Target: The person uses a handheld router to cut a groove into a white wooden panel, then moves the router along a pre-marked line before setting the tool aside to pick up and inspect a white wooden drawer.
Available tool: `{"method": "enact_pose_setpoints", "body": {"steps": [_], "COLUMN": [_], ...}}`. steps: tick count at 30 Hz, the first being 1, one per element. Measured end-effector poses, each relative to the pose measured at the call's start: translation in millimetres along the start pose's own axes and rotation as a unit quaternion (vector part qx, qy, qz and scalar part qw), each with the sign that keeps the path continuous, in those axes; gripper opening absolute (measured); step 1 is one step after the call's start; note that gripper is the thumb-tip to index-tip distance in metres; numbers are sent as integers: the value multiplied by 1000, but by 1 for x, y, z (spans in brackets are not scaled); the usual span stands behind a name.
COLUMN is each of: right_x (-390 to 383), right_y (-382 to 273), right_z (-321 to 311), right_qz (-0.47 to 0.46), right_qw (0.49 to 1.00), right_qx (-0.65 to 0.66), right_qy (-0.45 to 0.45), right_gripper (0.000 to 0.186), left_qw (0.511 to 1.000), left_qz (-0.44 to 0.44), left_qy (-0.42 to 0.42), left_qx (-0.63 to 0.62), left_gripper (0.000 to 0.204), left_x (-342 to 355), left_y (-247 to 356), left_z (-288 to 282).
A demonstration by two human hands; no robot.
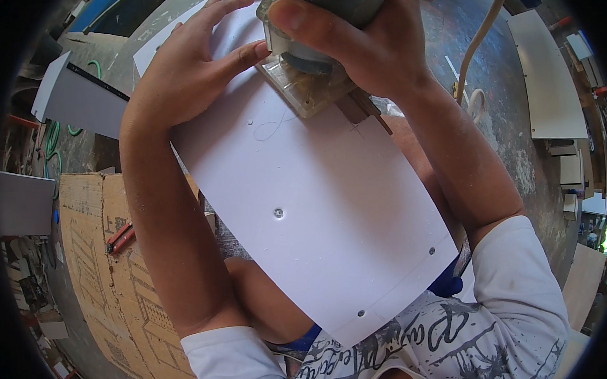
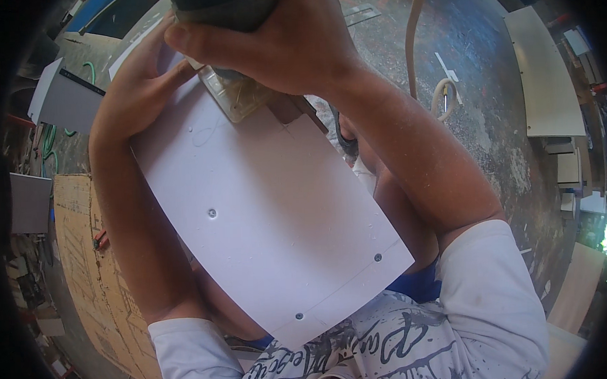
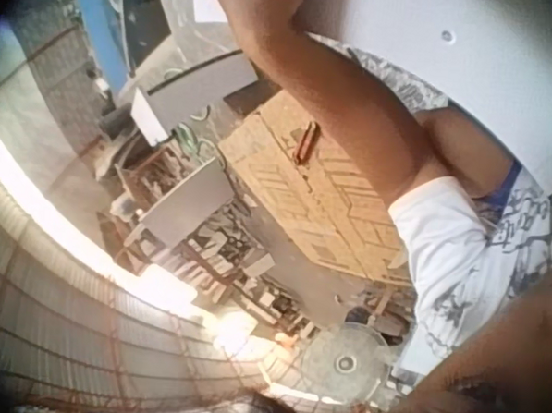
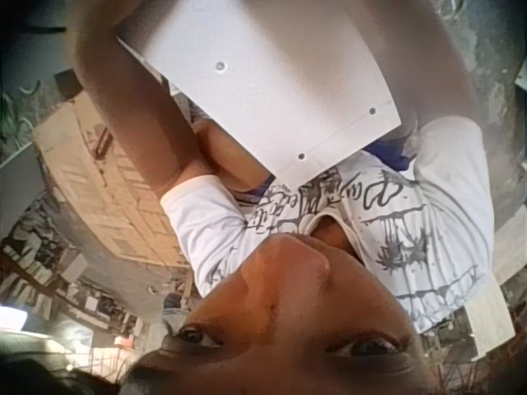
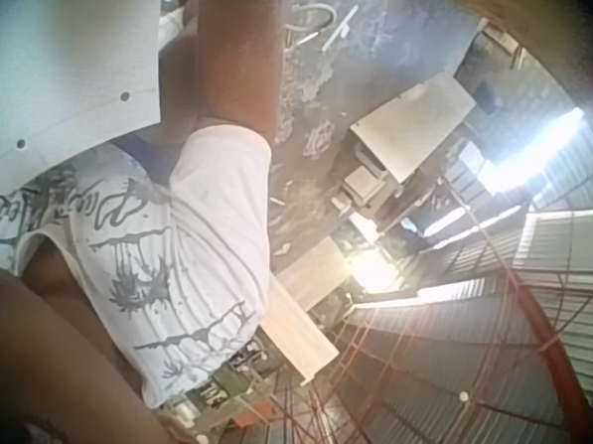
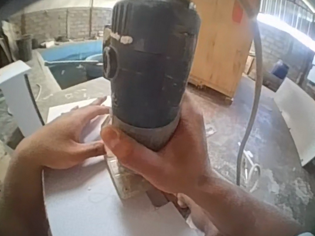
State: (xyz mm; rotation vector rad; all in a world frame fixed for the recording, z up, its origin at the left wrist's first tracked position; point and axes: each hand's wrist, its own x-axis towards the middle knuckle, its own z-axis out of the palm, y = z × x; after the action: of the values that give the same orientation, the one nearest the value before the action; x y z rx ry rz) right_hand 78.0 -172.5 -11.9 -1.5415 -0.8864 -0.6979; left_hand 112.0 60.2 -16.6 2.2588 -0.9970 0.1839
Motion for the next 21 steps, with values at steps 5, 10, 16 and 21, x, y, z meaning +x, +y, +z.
{"method": "enact_pose_setpoints", "body": {"steps": [5,10,16,21], "right_x": [0,0,1,2], "right_y": [2,4,-9,-22], "right_z": [-3,-3,-5,-1], "right_qz": [-21,-48,-47,52], "right_qw": [999,998,996,993], "right_qx": [-25,-34,-78,-103], "right_qy": [2,1,9,5], "right_gripper": [49,49,52,62], "left_qw": [1000,1000,998,986], "left_qz": [-10,-3,14,-32], "left_qy": [15,24,4,58], "left_qx": [10,19,64,-155], "left_gripper": [79,79,79,60], "left_x": [0,0,0,4], "left_y": [1,1,-1,0], "left_z": [3,4,-1,-6]}}
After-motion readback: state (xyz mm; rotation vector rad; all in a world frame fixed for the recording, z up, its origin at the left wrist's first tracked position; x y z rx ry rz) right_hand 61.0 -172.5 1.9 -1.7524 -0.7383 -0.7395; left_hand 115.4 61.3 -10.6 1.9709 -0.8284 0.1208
